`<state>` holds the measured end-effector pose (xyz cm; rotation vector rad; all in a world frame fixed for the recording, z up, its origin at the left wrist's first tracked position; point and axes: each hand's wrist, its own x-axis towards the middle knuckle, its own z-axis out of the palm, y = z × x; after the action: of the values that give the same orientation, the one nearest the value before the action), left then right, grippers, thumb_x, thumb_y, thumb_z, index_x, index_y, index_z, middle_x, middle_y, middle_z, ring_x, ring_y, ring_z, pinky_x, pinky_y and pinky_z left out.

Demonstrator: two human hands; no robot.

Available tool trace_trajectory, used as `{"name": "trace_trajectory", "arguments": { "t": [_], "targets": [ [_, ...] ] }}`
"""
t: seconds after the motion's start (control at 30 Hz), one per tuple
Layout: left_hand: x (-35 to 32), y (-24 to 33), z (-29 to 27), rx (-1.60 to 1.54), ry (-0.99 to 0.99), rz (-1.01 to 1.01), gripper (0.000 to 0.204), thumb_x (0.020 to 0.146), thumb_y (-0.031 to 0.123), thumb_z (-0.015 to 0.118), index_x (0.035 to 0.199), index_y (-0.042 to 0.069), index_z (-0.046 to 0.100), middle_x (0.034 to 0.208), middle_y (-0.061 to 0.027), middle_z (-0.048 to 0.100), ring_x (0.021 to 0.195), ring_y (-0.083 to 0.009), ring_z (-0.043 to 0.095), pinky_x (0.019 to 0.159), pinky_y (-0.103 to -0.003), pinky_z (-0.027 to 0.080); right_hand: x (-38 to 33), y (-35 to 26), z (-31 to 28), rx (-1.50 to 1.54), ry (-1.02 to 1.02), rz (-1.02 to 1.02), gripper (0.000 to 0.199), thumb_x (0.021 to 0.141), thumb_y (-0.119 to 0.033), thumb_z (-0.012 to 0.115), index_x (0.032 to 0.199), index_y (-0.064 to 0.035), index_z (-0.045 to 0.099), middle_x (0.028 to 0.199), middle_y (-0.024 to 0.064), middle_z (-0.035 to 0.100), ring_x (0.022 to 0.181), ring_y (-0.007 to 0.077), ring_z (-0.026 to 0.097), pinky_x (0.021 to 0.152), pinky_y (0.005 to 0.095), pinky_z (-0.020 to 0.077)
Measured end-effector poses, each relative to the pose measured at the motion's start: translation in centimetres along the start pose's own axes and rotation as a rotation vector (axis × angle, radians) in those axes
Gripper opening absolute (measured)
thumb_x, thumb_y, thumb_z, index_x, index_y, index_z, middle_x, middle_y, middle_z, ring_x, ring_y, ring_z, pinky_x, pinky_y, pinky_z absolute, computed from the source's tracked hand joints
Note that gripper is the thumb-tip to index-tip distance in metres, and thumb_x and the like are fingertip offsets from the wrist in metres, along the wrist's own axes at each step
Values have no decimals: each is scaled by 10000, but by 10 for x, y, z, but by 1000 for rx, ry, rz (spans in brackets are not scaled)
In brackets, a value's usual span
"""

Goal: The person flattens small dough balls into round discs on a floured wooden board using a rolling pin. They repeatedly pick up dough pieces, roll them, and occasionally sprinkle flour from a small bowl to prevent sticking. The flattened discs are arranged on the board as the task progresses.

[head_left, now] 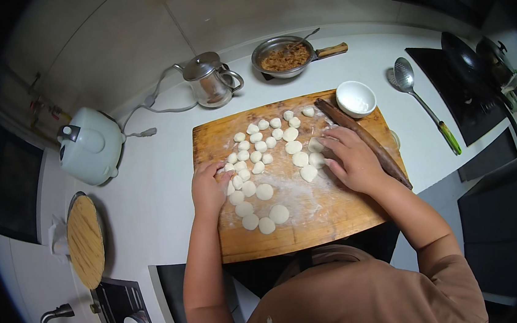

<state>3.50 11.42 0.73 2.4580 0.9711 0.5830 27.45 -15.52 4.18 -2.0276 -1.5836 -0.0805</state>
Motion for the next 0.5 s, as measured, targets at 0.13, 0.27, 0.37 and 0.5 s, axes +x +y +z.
{"name": "trace_trajectory", "arguments": {
  "t": [0.13,0.27,0.37,0.5],
  "targets": [
    [-4,13,4,-155,-11,-92,237,806,136,783,1004,36,701,1022,-112,713,954,-287,673,843,-380,531,-16,2,-16,33,34,28,456,800,-62,700,1249,-56,619,1328,161,569,1260,378,518,1081,467,428],
    [-31,67,17,-321,-110,71,238,806,134,787,1011,57,694,1003,-88,710,932,-250,673,832,-372,534,-26,1,-20,59,61,28,419,808,-62,690,1222,-49,627,1309,159,584,1249,375,528,1069,463,437],
    [-60,103,48,-241,-318,391,286,797,148,799,1041,57,680,1034,-71,692,973,-220,661,839,-357,525,-23,-4,-10,144,57,-3,376,836,-95,672,1205,-31,630,1311,163,592,1247,370,533,1067,460,437],
    [-67,122,52,-202,-401,382,339,767,172,827,1039,57,661,1041,-92,686,980,-243,667,842,-362,533,-12,-19,10,271,-18,-52,456,938,-217,581,1358,-43,545,1430,173,525,1350,365,461,1143,464,363]
  ]
}}
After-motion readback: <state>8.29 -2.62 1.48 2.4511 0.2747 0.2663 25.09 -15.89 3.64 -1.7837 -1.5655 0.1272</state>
